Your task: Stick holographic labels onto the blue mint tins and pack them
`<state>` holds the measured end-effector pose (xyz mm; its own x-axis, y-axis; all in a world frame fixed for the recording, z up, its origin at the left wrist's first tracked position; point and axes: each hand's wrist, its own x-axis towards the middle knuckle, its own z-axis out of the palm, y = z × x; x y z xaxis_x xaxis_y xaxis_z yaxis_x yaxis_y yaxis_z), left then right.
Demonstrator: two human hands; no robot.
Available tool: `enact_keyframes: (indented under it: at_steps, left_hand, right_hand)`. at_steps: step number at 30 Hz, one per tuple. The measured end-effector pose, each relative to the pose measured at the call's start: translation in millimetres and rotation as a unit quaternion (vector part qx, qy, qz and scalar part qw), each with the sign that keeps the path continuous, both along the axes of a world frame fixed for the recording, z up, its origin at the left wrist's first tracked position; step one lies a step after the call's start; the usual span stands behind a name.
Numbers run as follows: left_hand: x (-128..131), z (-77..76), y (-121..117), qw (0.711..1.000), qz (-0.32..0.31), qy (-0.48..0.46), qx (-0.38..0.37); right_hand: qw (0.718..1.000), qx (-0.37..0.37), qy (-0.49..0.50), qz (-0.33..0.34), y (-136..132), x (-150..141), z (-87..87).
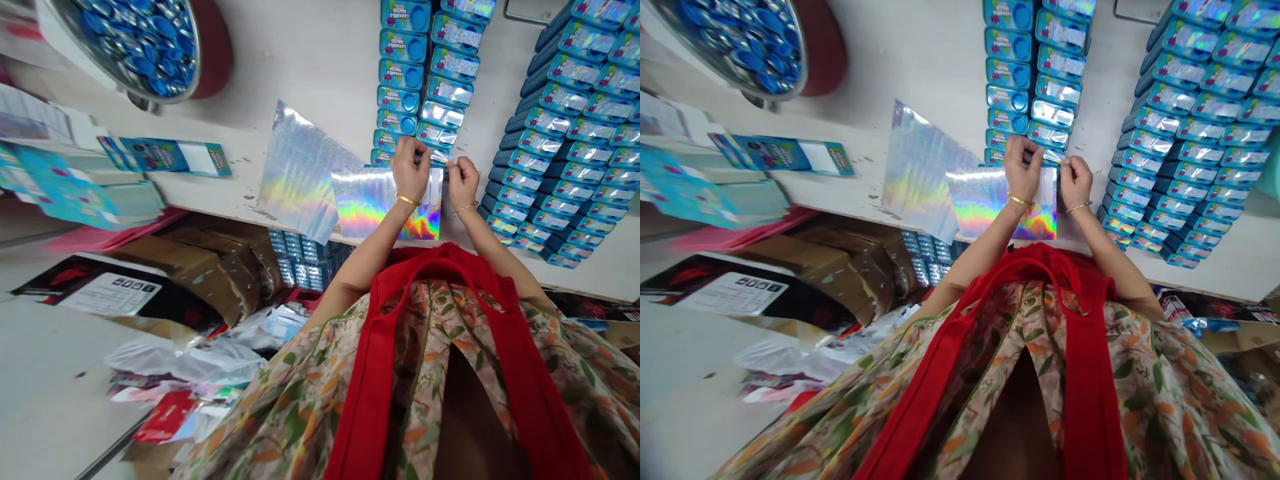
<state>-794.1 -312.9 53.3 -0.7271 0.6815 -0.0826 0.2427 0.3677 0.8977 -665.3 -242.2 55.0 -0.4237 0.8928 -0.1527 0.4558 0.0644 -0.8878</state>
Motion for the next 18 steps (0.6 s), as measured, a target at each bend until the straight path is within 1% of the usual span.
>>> enact_keyframes:
  at_steps: [3,5,7,9,10,12,15,16,18]
  left_hand:
    - [0,-0.2,3,1.000,-0.002,0.002,-0.023]
    - [1,1.4,5,0.999,0.010,0.014,-0.028]
    - [2,3.6,8,0.999,0.032,0.037,-0.014]
    - [3,6.0,9,0.997,0.049,0.056,0.002]
    - [3,7.4,10,0.997,0.054,0.057,0.001]
    - [4,10.5,11,0.997,0.056,0.045,-0.020]
    - [5,15.7,13,0.997,0.049,0.020,-0.053]
    - [6,17.2,13,0.997,0.042,0.012,-0.060]
    - [4,18.5,15,0.997,0.022,-0.006,-0.077]
  right_hand:
    - [1.000,0.000,-0.007,0.007,1,0,-6.9]
    - [1.000,-0.008,-0.007,0.009,1,1,-10.7]
    - [1.000,-0.009,-0.010,0.000,-2,2,-11.9]
    - [1.000,0.007,-0.022,0.004,-6,4,-9.6]
    - [0.999,0.019,-0.033,0.017,-9,6,-7.4]
    - [0.995,0.043,-0.065,0.069,-11,10,-1.3]
    - [0.975,0.068,-0.140,0.158,-7,18,11.3]
    - [0.967,0.077,-0.168,0.176,-4,19,17.1]
    - [0.954,0.103,-0.211,0.188,-1,20,31.9]
